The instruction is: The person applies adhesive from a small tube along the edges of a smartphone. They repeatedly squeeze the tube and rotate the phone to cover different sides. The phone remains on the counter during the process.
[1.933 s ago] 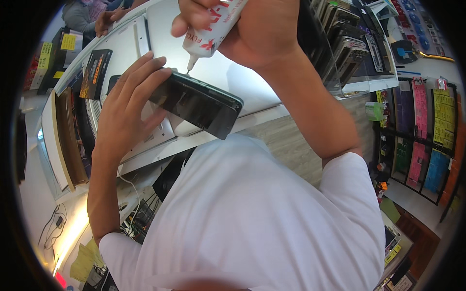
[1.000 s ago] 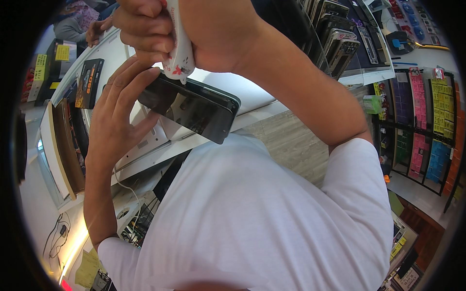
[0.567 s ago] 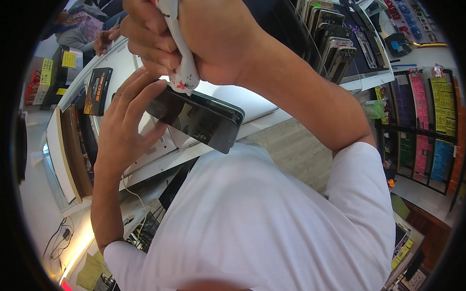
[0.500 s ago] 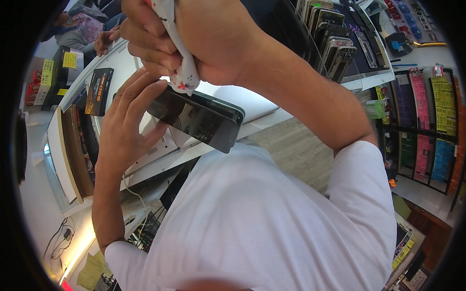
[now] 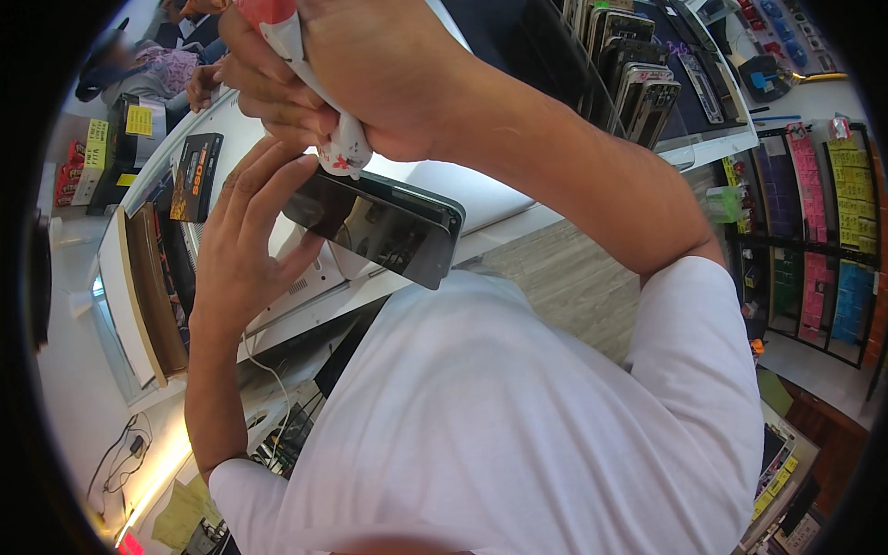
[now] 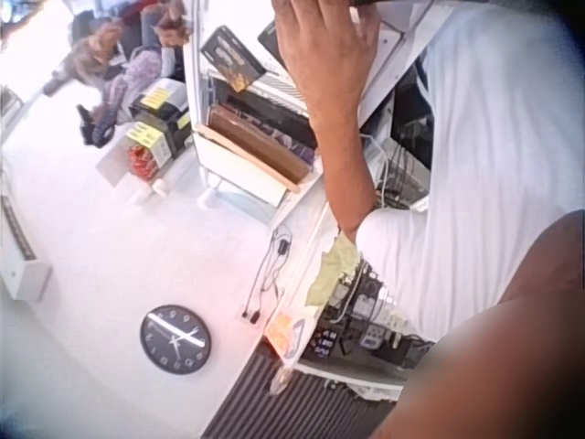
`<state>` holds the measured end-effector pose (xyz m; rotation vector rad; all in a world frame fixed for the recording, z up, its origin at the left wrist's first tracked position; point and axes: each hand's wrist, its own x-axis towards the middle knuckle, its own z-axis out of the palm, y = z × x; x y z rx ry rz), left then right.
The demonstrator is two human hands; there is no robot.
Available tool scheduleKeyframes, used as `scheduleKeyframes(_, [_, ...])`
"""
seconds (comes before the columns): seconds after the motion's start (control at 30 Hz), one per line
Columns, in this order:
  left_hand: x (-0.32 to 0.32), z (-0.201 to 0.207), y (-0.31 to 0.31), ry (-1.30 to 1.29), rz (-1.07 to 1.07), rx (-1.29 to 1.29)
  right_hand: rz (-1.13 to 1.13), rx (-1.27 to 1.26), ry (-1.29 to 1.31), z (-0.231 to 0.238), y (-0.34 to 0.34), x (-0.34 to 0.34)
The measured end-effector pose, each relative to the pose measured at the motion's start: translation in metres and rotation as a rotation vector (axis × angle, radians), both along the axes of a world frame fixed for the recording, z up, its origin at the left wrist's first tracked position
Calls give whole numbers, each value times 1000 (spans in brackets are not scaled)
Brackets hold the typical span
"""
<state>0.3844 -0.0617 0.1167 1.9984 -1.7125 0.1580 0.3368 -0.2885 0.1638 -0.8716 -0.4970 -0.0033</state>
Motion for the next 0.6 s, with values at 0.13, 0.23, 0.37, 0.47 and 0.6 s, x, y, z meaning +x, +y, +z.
scheduleKeyframes(0.13, [0, 0, 1, 7, 4, 13, -54, -82, 30, 2, 0, -1])
scheduleKeyframes(0.23, [0, -1, 1, 9, 5, 18, -70, -105, 30, 1, 1, 0])
scheduleKeyframes(0.37, [1, -2, 1, 7, -5, 6, -57, -97, 42, 0, 2, 1])
scheduleKeyframes(0.47, [2, -1, 1, 9, 4, 22, -113, -177, 64, 3, 1, 2])
scheduleKeyframes(0.6, [3, -2, 1, 11, 7, 21, -86, -152, 113, 9, 2, 0])
